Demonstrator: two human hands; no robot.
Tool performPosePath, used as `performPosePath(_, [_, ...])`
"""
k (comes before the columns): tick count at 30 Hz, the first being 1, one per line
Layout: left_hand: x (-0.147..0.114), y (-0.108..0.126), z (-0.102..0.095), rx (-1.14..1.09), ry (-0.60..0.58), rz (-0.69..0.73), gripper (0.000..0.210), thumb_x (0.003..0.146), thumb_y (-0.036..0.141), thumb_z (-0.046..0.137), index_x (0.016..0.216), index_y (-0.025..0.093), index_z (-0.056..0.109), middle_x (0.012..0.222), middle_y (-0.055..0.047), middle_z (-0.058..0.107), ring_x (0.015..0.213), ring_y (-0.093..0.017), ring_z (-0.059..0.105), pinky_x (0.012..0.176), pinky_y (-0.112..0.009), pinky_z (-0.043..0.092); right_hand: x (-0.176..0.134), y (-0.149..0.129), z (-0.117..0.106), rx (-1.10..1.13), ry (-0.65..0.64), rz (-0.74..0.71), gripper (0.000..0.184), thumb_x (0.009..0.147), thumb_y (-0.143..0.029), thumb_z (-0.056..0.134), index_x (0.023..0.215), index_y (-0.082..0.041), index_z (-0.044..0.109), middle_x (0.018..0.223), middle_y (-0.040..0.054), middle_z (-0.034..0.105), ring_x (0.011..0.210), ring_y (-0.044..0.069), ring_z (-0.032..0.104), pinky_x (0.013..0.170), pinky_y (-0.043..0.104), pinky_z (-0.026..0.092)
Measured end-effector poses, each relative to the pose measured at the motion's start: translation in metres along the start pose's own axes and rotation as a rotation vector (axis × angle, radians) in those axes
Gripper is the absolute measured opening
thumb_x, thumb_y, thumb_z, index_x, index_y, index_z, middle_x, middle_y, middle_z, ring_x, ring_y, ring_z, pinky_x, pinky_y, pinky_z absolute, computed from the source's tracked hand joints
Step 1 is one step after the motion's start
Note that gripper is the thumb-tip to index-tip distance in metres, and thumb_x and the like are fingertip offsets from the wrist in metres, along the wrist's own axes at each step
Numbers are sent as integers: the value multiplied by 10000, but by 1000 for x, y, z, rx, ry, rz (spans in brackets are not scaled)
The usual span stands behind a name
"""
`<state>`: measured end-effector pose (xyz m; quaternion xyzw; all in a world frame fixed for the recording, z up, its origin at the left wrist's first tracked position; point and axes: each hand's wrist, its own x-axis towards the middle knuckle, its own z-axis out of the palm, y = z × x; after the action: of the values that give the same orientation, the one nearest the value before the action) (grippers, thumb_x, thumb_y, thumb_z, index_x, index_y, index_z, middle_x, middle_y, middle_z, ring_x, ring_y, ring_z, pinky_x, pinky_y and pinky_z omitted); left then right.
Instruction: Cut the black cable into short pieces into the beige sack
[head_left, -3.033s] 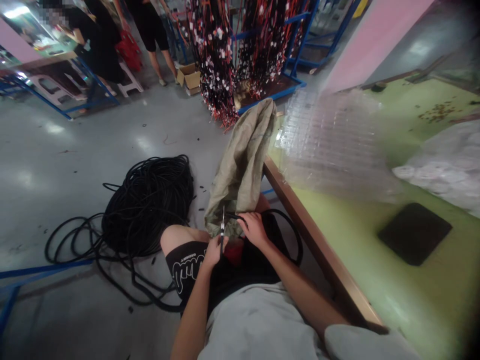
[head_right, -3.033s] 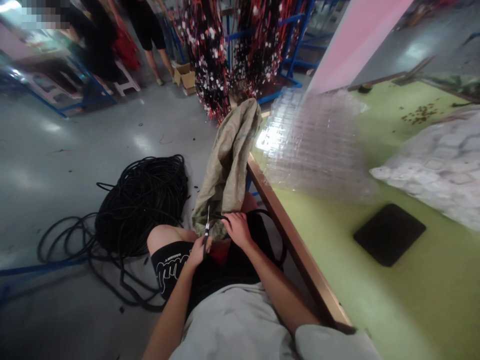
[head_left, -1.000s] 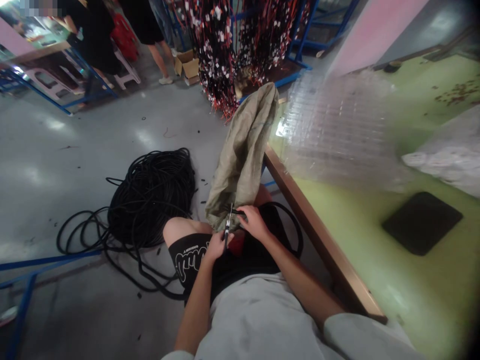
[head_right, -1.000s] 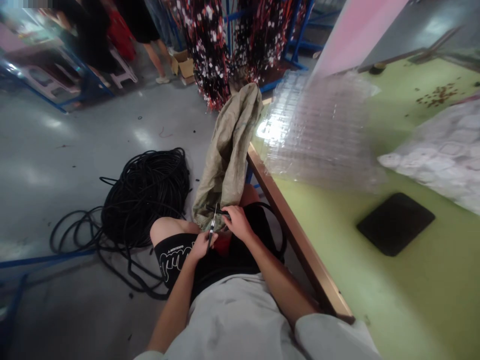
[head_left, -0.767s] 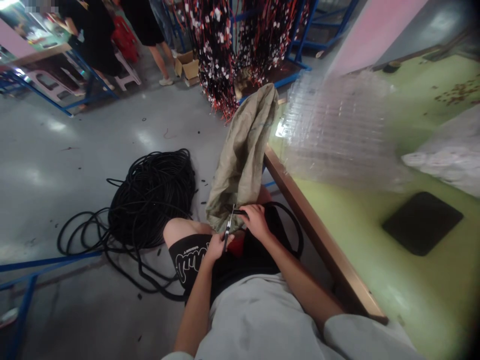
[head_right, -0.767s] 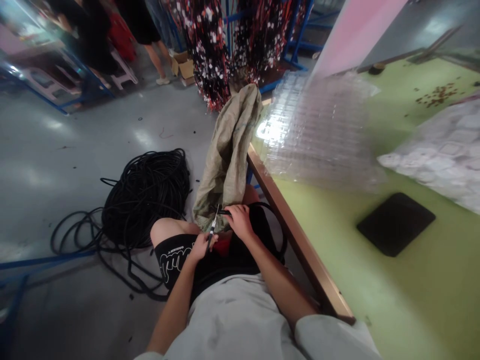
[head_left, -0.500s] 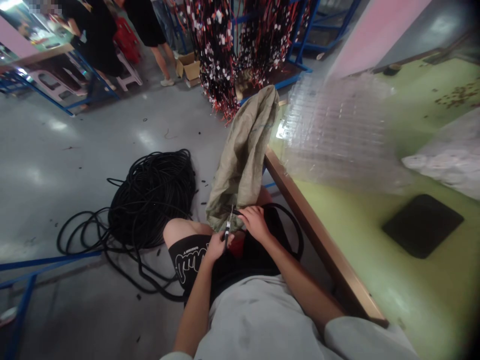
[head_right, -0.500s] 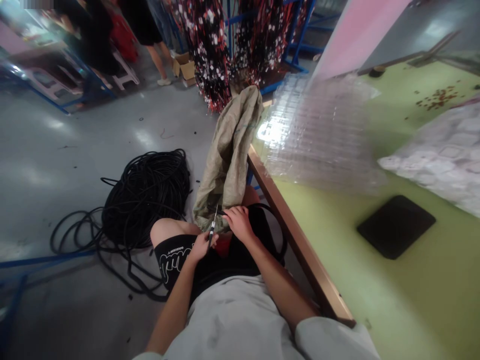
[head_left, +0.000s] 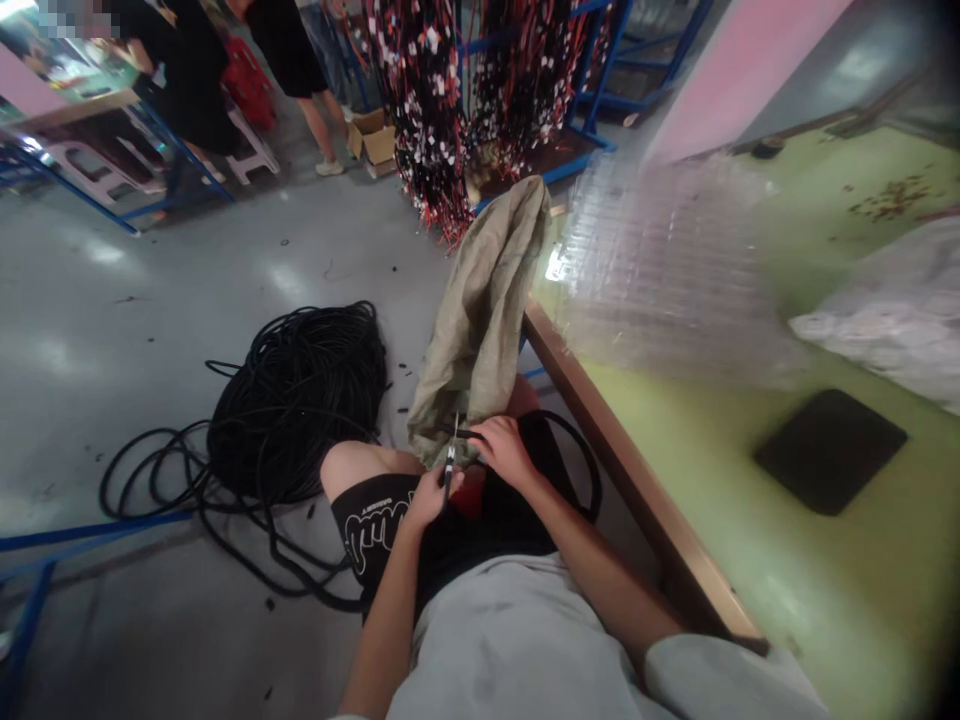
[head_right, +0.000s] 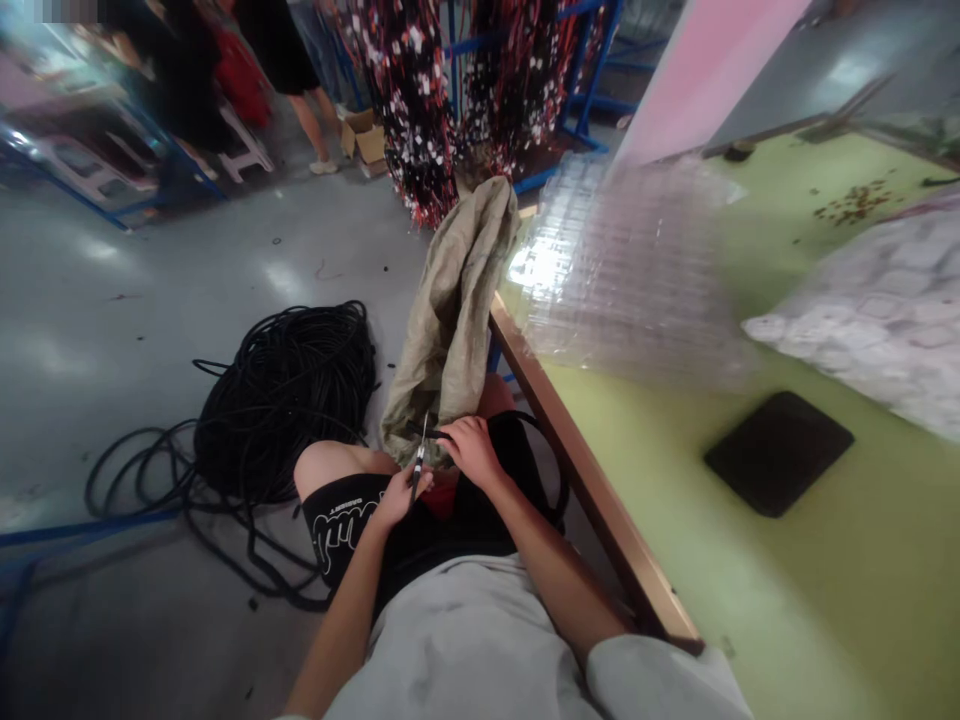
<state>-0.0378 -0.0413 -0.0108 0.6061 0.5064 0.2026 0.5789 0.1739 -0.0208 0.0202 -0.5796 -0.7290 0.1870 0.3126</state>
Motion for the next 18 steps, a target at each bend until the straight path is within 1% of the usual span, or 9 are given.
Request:
performPosePath(2, [0, -2, 0, 12, -36, -25, 461, 834, 566, 548, 844, 118, 655, 663, -41, 651, 640, -161, 610, 662, -266, 470, -1, 0, 1, 22, 15, -12, 166, 949, -334, 566, 1015, -208, 653, 961, 72, 665, 979, 245, 541, 877, 378, 348])
performPosePath(4, [0, -4, 0, -3, -31, -92, 502, 836, 604, 515, 772, 120, 631, 532, -7, 578, 497, -135, 556, 550, -245, 437, -1, 1, 3, 20, 36, 9, 117, 932, -302, 595, 977, -208, 649, 949, 66, 660, 966, 246, 542, 869, 380, 350])
performPosePath(6, [1, -5, 0, -36, -12, -143, 529, 829, 633, 497, 775, 120, 619, 475, 20, 527, 419, -120, 510, 481, -231, 398, -1, 1, 4, 16, 46, 32, 72, 920, -270, 611, 938, -209, 645, 940, 59, 656, 954, 244, 545, 862, 381, 351])
performPosePath(7, [1, -6, 1, -45, -19, -152, 534, 826, 638, 497, 785, 120, 620, 472, 23, 524, 410, -118, 506, 470, -227, 390, 0, 1, 4, 20, 47, 35, 62, 916, -265, 617, 928, -210, 643, 939, 55, 656, 952, 242, 546, 863, 381, 350])
performPosePath(10, [3, -7, 2, -19, -59, -127, 512, 818, 623, 523, 775, 124, 628, 496, 11, 559, 449, -125, 536, 502, -228, 404, 0, -1, 3, 41, 48, 27, 94, 920, -295, 616, 972, -221, 642, 953, 49, 659, 963, 238, 549, 878, 380, 351])
performPosePath(12, [4, -8, 2, -2, -41, -89, 484, 814, 599, 546, 782, 125, 634, 536, -1, 590, 499, -133, 561, 546, -237, 427, 0, -3, 2, 35, 51, 33, 136, 936, -316, 588, 1029, -229, 635, 967, 51, 660, 966, 240, 551, 890, 386, 352])
performPosePath(15, [5, -10, 2, -34, -1, -46, 467, 820, 568, 564, 902, 116, 643, 640, -20, 631, 574, -141, 581, 600, -252, 457, 0, -3, 2, 48, 70, 56, 180, 952, -316, 548, 1093, -222, 607, 995, 63, 657, 952, 244, 560, 900, 394, 367])
performPosePath(18, [5, -12, 1, -56, 6, -22, 496, 814, 543, 592, 1041, 103, 629, 751, -44, 651, 655, -151, 592, 657, -269, 474, 0, 1, 5, 105, 170, 104, 197, 946, -288, 523, 1114, -195, 567, 1031, 82, 640, 966, 255, 562, 902, 395, 396])
